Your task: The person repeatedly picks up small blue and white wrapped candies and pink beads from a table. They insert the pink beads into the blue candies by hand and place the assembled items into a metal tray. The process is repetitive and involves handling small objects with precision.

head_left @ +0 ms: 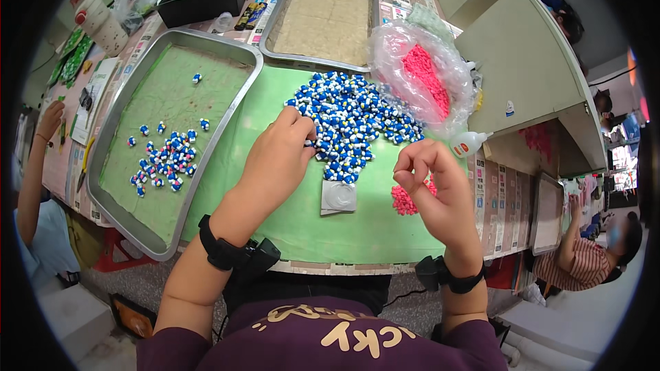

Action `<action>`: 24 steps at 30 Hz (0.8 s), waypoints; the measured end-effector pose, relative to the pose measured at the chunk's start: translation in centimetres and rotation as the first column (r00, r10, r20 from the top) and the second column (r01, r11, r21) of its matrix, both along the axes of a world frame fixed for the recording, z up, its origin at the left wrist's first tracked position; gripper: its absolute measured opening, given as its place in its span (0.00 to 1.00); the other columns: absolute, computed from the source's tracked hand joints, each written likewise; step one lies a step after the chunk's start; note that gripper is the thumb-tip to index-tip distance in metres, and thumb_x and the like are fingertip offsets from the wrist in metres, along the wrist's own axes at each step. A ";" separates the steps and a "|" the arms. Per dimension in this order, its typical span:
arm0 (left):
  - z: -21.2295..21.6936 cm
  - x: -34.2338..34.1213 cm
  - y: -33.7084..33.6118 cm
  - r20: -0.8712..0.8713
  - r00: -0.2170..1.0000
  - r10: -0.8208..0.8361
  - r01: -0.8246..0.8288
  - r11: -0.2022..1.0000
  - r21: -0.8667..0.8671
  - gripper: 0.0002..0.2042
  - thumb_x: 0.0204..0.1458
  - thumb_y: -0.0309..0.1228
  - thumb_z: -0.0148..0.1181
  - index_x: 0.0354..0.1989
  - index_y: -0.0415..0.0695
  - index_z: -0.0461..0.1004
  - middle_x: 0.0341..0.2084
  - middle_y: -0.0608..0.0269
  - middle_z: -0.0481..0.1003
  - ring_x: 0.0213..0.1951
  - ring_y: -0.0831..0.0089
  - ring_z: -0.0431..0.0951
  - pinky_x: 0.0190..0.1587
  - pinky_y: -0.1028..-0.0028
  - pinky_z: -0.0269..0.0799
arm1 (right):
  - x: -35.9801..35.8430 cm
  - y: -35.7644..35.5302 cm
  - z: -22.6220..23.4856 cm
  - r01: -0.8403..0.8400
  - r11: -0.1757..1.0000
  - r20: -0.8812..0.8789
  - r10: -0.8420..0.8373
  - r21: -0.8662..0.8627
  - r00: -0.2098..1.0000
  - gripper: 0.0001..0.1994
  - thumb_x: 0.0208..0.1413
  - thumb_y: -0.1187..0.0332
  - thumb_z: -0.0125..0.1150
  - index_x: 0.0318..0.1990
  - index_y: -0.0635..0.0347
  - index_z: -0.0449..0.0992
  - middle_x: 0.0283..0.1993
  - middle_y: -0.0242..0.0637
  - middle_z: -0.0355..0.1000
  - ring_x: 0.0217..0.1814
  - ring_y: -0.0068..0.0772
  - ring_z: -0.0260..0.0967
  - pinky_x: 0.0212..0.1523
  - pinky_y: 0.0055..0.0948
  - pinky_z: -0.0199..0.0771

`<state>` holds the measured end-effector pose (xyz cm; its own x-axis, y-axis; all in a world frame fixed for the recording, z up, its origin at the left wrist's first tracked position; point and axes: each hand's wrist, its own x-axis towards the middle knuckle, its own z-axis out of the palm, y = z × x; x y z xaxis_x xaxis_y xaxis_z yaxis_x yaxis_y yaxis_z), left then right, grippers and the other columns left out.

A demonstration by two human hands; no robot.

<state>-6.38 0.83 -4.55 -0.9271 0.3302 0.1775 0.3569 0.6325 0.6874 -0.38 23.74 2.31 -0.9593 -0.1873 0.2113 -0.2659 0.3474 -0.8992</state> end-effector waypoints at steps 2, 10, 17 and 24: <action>0.0 0.1 -0.1 -0.046 0.999 -0.012 0.013 1.000 0.025 0.10 0.44 0.17 0.64 0.33 0.38 0.70 0.36 0.57 0.69 0.34 0.62 0.77 0.37 0.67 0.73 | 0.2 -0.7 0.2 -0.027 0.996 -0.023 0.025 -0.087 0.999 0.11 0.54 0.84 0.58 0.30 0.59 0.62 0.35 0.34 0.68 0.36 0.24 0.64 0.41 0.26 0.67; 2.7 2.1 -2.0 0.209 0.969 -0.129 0.023 0.894 0.447 0.07 0.48 0.16 0.62 0.35 0.36 0.74 0.39 0.60 0.73 0.38 0.68 0.78 0.38 0.72 0.76 | 1.5 -1.7 0.8 -0.066 0.927 0.097 0.109 -0.369 0.989 0.14 0.55 0.84 0.58 0.31 0.55 0.60 0.39 0.37 0.69 0.41 0.25 0.65 0.44 0.25 0.67; 6.0 5.4 -1.1 0.341 0.805 -0.486 0.038 0.615 0.788 0.09 0.53 0.15 0.59 0.43 0.35 0.77 0.40 0.58 0.73 0.38 0.73 0.77 0.41 0.75 0.77 | 1.8 -3.1 1.2 -0.156 0.901 0.016 0.178 -0.405 0.984 0.15 0.53 0.85 0.60 0.31 0.54 0.60 0.40 0.39 0.69 0.41 0.25 0.67 0.42 0.25 0.68; 6.0 5.8 -0.8 0.371 0.728 -0.576 -0.026 0.518 0.855 0.05 0.56 0.20 0.60 0.39 0.35 0.79 0.37 0.59 0.74 0.35 0.76 0.76 0.33 0.78 0.77 | 2.1 -3.4 1.2 -0.201 0.947 -0.065 0.190 -0.251 0.980 0.15 0.52 0.85 0.62 0.29 0.55 0.62 0.38 0.40 0.71 0.40 0.28 0.70 0.40 0.26 0.70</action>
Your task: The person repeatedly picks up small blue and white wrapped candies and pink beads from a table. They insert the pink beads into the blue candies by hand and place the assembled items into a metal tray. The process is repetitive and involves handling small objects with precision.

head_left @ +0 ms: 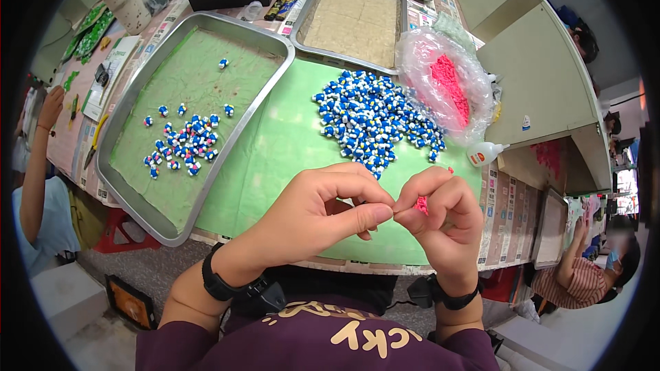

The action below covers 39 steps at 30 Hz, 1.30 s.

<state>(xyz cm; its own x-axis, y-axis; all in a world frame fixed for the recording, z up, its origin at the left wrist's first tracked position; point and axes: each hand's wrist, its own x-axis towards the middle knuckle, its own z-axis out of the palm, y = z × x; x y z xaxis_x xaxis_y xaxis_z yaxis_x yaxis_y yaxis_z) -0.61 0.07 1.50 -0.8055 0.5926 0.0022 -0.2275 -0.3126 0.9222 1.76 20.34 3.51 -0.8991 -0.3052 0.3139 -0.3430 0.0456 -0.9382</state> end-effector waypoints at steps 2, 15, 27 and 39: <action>-0.1 0.0 0.0 -0.029 1.000 0.010 -0.011 1.000 -0.019 0.04 0.56 0.21 0.60 0.38 0.35 0.79 0.36 0.60 0.74 0.34 0.77 0.75 0.31 0.79 0.76 | 0.0 -0.1 0.0 0.016 0.999 -0.026 -0.015 0.032 1.000 0.15 0.51 0.85 0.63 0.29 0.55 0.62 0.38 0.40 0.72 0.40 0.29 0.71 0.39 0.27 0.71; -0.2 0.2 -0.1 -0.047 0.999 -0.004 0.002 0.999 -0.039 0.04 0.55 0.22 0.61 0.36 0.35 0.80 0.33 0.62 0.74 0.31 0.81 0.74 0.29 0.82 0.74 | 0.0 0.5 0.9 0.029 0.950 -0.245 0.050 0.310 0.968 0.13 0.47 0.86 0.64 0.28 0.60 0.65 0.35 0.41 0.73 0.35 0.34 0.73 0.34 0.27 0.72; -0.6 -0.2 -2.1 -0.060 0.967 0.247 -0.254 0.951 -0.176 0.13 0.54 0.17 0.57 0.48 0.35 0.74 0.42 0.59 0.74 0.43 0.73 0.77 0.41 0.79 0.76 | -2.9 0.7 -1.0 0.068 0.816 -0.255 0.100 0.575 0.962 0.11 0.38 0.85 0.54 0.26 0.59 0.63 0.30 0.36 0.66 0.32 0.41 0.65 0.35 0.35 0.62; -0.9 -0.5 -4.5 -0.036 0.943 0.331 -0.328 0.906 -0.267 0.16 0.51 0.16 0.61 0.50 0.33 0.73 0.40 0.56 0.78 0.44 0.73 0.78 0.43 0.77 0.76 | -3.7 -0.3 -1.1 -0.006 0.604 -0.151 0.208 0.797 0.966 0.08 0.42 0.82 0.52 0.28 0.57 0.64 0.28 0.35 0.64 0.34 0.40 0.64 0.39 0.34 0.59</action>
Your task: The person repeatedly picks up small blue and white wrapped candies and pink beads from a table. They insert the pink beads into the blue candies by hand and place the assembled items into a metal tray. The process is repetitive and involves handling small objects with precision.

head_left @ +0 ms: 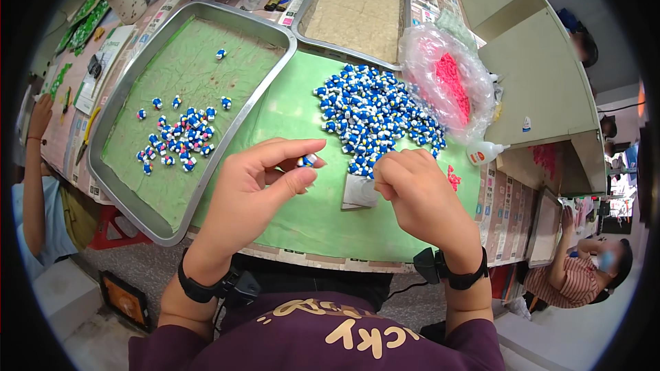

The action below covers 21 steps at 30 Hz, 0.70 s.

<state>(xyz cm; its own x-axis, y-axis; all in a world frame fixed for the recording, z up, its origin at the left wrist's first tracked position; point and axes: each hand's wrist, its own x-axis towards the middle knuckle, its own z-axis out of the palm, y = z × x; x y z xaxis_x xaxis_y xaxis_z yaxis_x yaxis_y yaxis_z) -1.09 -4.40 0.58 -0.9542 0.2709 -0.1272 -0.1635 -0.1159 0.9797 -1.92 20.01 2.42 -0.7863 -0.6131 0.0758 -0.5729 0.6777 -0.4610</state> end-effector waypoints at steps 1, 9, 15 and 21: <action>-0.2 0.1 0.1 0.037 0.999 -0.001 -0.001 0.999 0.051 0.15 0.51 0.16 0.61 0.49 0.33 0.74 0.41 0.56 0.78 0.43 0.73 0.78 0.44 0.77 0.76 | 0.0 0.1 0.0 0.001 1.000 0.000 -0.001 -0.014 1.000 0.09 0.42 0.82 0.52 0.28 0.57 0.64 0.27 0.34 0.64 0.34 0.40 0.64 0.39 0.34 0.59; -0.7 0.0 2.8 -0.021 1.000 -0.024 0.028 0.976 0.215 0.13 0.51 0.15 0.61 0.47 0.33 0.75 0.43 0.52 0.78 0.45 0.71 0.79 0.47 0.75 0.76 | 1.3 -0.5 1.9 0.150 0.902 0.093 -0.123 -0.404 0.988 0.11 0.46 0.84 0.58 0.27 0.56 0.63 0.33 0.33 0.69 0.36 0.37 0.66 0.42 0.32 0.59; 0.1 0.2 4.4 -0.026 1.000 -0.006 0.014 0.947 0.321 0.12 0.51 0.15 0.61 0.45 0.34 0.75 0.41 0.54 0.78 0.44 0.71 0.80 0.48 0.74 0.77 | 2.1 -1.7 2.3 0.261 0.727 0.144 -0.221 -0.635 0.965 0.14 0.50 0.84 0.62 0.26 0.57 0.61 0.34 0.34 0.71 0.33 0.31 0.66 0.40 0.29 0.62; 0.4 0.5 5.0 -0.074 0.996 0.047 -0.017 0.931 0.365 0.10 0.51 0.15 0.62 0.42 0.35 0.75 0.39 0.57 0.78 0.42 0.72 0.80 0.45 0.75 0.78 | 2.0 -2.1 1.9 0.295 0.629 0.162 -0.261 -0.719 0.952 0.14 0.53 0.83 0.62 0.26 0.58 0.61 0.34 0.38 0.72 0.34 0.26 0.66 0.37 0.25 0.65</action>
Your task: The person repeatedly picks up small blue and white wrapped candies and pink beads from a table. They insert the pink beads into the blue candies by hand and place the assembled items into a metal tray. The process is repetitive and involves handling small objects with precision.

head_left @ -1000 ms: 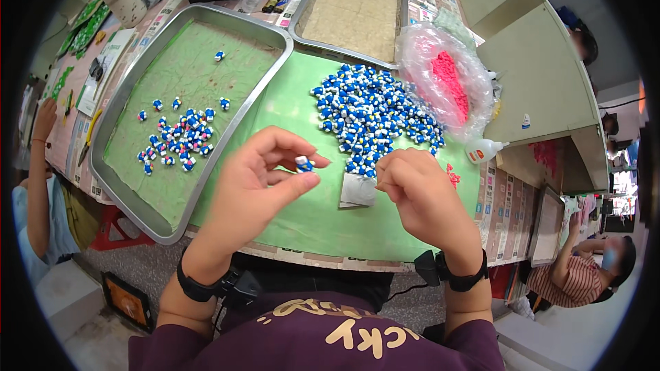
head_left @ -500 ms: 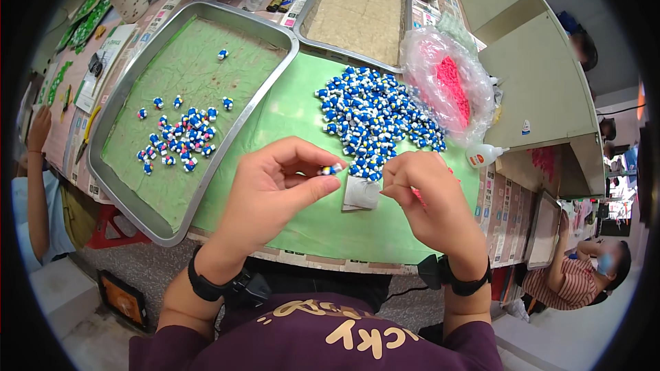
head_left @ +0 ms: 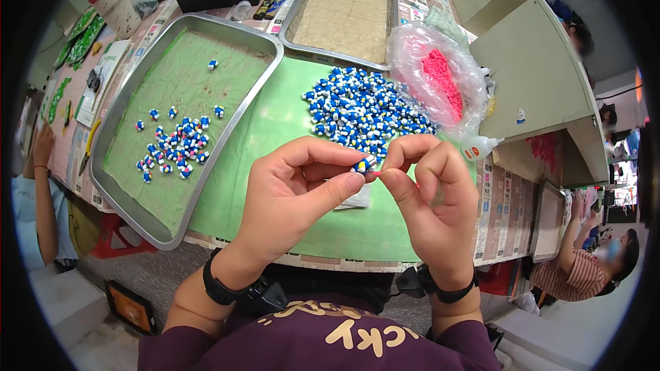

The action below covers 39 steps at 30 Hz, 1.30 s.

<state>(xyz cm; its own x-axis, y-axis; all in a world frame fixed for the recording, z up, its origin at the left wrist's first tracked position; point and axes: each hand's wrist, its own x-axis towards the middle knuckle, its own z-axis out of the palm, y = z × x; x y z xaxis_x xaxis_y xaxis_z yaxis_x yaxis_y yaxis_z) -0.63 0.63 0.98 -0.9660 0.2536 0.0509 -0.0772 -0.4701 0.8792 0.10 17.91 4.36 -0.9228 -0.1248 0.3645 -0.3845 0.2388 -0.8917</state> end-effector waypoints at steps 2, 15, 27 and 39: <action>0.0 0.1 0.0 0.008 1.000 0.011 -0.011 1.000 0.000 0.10 0.51 0.15 0.62 0.42 0.35 0.75 0.39 0.57 0.77 0.42 0.73 0.80 0.44 0.76 0.78 | 0.1 0.0 -0.2 0.000 1.000 -0.006 0.000 -0.011 1.000 0.14 0.53 0.83 0.62 0.26 0.58 0.61 0.34 0.39 0.72 0.34 0.25 0.66 0.37 0.24 0.65; -0.1 0.5 0.1 -0.199 0.976 0.092 -0.118 0.985 -0.126 0.10 0.47 0.12 0.64 0.39 0.35 0.76 0.38 0.56 0.76 0.39 0.74 0.78 0.42 0.77 0.76 | 0.4 -0.9 -0.5 0.080 0.994 -0.053 -0.076 0.071 0.996 0.15 0.51 0.82 0.64 0.25 0.57 0.62 0.34 0.39 0.72 0.34 0.30 0.66 0.39 0.27 0.63; -0.6 0.4 -0.7 -0.260 0.958 0.119 -0.148 0.985 -0.091 0.10 0.48 0.12 0.63 0.38 0.36 0.74 0.36 0.56 0.76 0.37 0.70 0.81 0.39 0.76 0.80 | -0.1 2.9 0.5 0.008 0.995 0.069 -0.001 -0.098 0.998 0.18 0.50 0.82 0.66 0.30 0.55 0.58 0.36 0.33 0.64 0.38 0.23 0.64 0.42 0.23 0.66; -2.6 -2.0 -13.3 -0.458 0.721 0.521 -0.659 0.309 -0.686 0.07 0.54 0.20 0.61 0.41 0.38 0.75 0.32 0.65 0.73 0.29 0.86 0.71 0.32 0.84 0.70 | -2.0 14.5 -5.0 0.158 0.849 0.199 -0.292 0.505 0.936 0.05 0.47 0.83 0.56 0.30 0.66 0.66 0.25 0.38 0.68 0.28 0.31 0.67 0.34 0.28 0.69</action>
